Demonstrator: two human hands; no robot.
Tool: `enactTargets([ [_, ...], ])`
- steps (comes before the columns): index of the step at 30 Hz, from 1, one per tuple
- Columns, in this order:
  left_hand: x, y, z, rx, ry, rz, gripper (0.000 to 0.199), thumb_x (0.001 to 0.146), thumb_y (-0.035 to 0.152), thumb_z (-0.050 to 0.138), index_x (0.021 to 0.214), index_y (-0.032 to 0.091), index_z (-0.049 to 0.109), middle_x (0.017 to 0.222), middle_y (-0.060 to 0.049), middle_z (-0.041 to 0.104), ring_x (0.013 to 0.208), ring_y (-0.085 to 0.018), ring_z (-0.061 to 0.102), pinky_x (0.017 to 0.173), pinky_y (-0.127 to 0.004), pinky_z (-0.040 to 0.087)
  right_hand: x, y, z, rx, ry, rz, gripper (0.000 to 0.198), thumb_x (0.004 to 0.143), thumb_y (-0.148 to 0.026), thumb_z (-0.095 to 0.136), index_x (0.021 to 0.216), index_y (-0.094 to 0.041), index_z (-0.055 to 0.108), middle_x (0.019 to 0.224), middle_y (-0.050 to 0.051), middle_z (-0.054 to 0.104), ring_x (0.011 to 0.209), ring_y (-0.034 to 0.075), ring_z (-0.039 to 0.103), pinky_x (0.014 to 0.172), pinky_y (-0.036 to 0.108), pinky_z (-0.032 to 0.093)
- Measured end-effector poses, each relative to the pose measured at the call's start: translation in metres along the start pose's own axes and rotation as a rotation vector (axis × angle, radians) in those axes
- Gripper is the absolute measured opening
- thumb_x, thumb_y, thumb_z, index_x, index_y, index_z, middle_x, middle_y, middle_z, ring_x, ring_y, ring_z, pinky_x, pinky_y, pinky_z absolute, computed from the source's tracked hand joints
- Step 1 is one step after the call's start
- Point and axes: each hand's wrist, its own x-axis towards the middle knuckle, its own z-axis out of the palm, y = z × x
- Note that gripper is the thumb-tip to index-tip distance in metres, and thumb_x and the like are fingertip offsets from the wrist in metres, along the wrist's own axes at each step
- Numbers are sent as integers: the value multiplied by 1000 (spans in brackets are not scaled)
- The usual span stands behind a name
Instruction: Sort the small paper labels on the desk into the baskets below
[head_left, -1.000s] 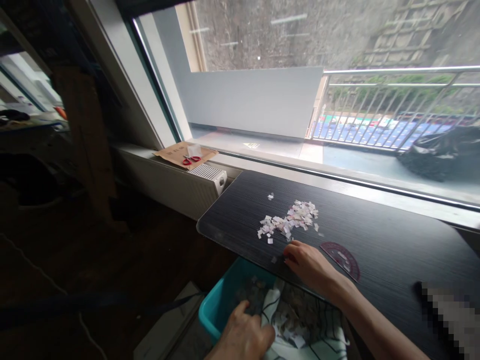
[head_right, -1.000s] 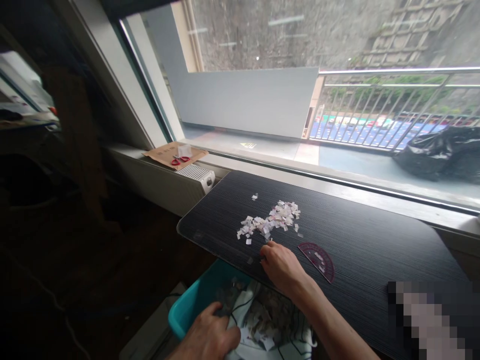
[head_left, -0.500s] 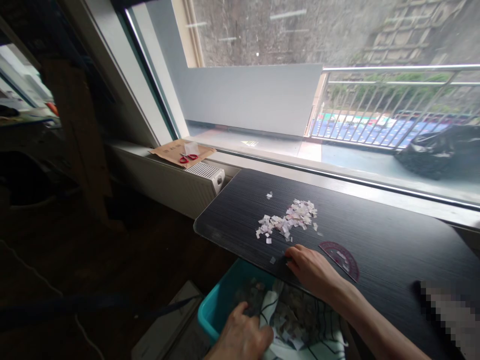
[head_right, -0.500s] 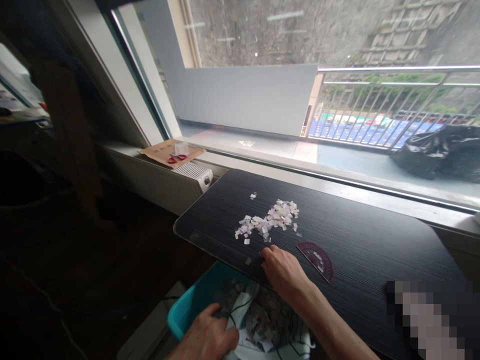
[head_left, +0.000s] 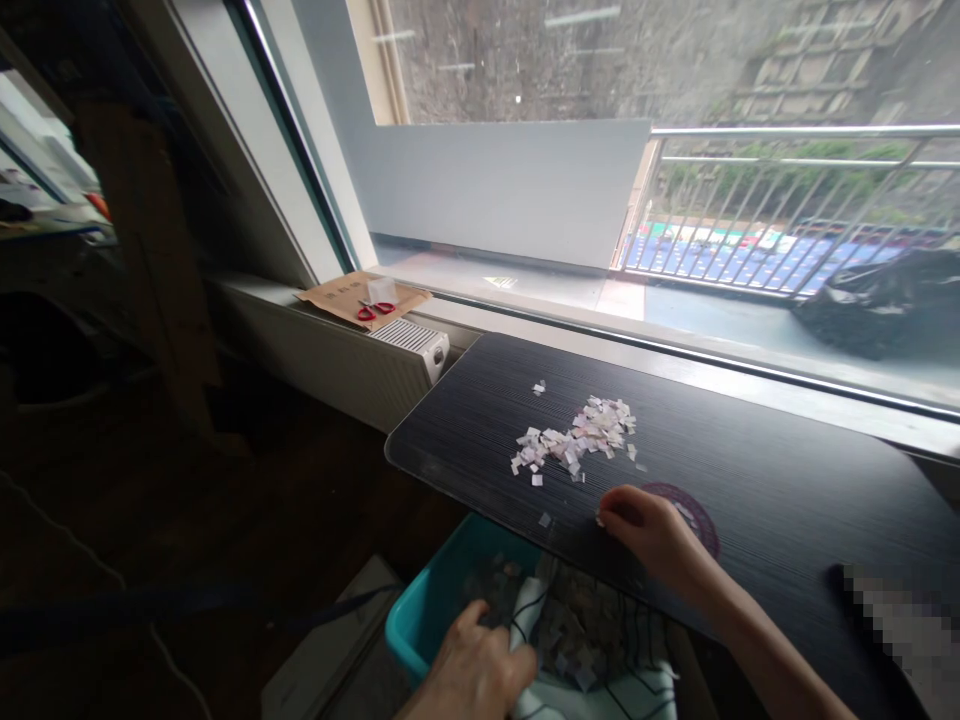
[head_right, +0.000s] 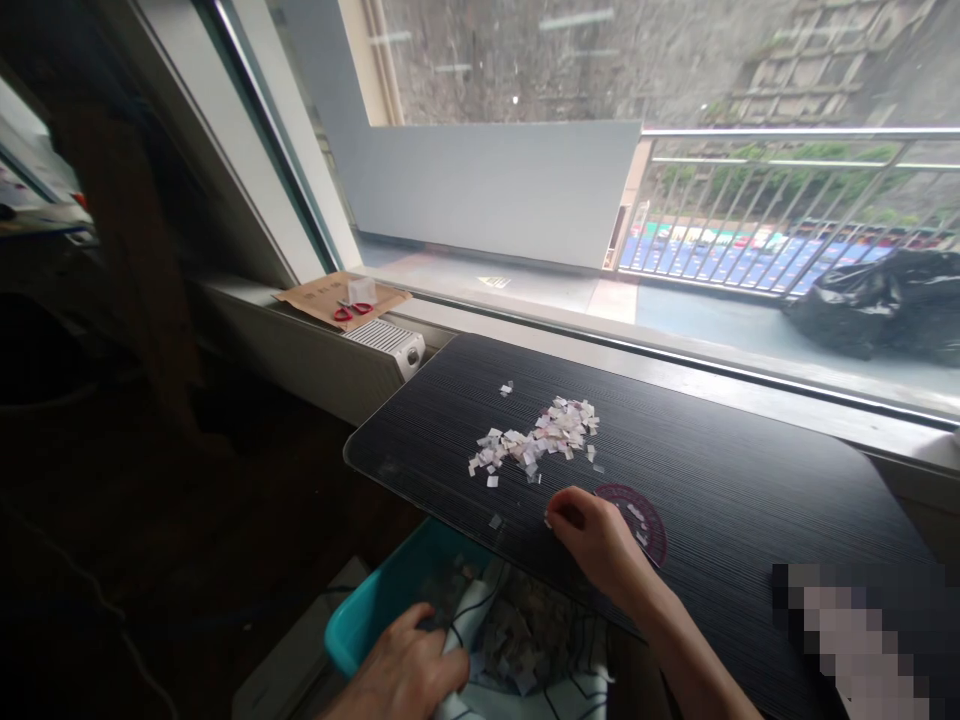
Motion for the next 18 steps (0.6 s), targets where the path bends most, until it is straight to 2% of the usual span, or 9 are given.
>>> enactTargets([
  [3, 2, 1, 1, 6, -1, 20, 7, 76, 24, 54, 75, 21, 60, 64, 0, 60, 61, -15, 57, 92, -41, 38, 0, 11, 0, 191, 83, 37, 21, 76, -35, 56, 78, -18, 69, 68, 2, 67, 63, 15, 60, 58, 24, 46],
  [7, 3, 4, -1, 35, 39, 28, 10, 79, 25, 52, 75, 22, 60, 64, 1, 59, 62, -16, 56, 92, -40, 39, 1, 16, 1, 248, 189, 19, 26, 74, -40, 59, 76, -18, 72, 72, 5, 69, 67, 17, 63, 62, 25, 48],
  [10, 4, 3, 0, 51, 47, 27, 9, 78, 24, 52, 75, 22, 60, 65, 1, 60, 62, -16, 56, 91, -39, 39, 1, 19, 3, 317, 197, 125, 33, 76, -45, 56, 85, -17, 72, 57, 2, 65, 54, 15, 60, 51, 24, 46],
  [15, 7, 1, 1, 26, -32, 32, 8, 76, 22, 53, 74, 21, 61, 63, 0, 60, 58, -15, 56, 90, -41, 40, 2, 18, 7, 432, 206, 172, 39, 75, -51, 57, 90, -17, 68, 67, 4, 68, 54, 16, 63, 47, 24, 47],
  [18, 7, 3, -4, 18, -36, 17, 9, 77, 23, 53, 76, 21, 61, 67, -1, 62, 63, -16, 58, 92, -42, 38, 2, 17, 7, 405, 207, 172, 37, 75, -51, 56, 86, -17, 66, 66, 4, 68, 55, 15, 62, 47, 24, 47],
])
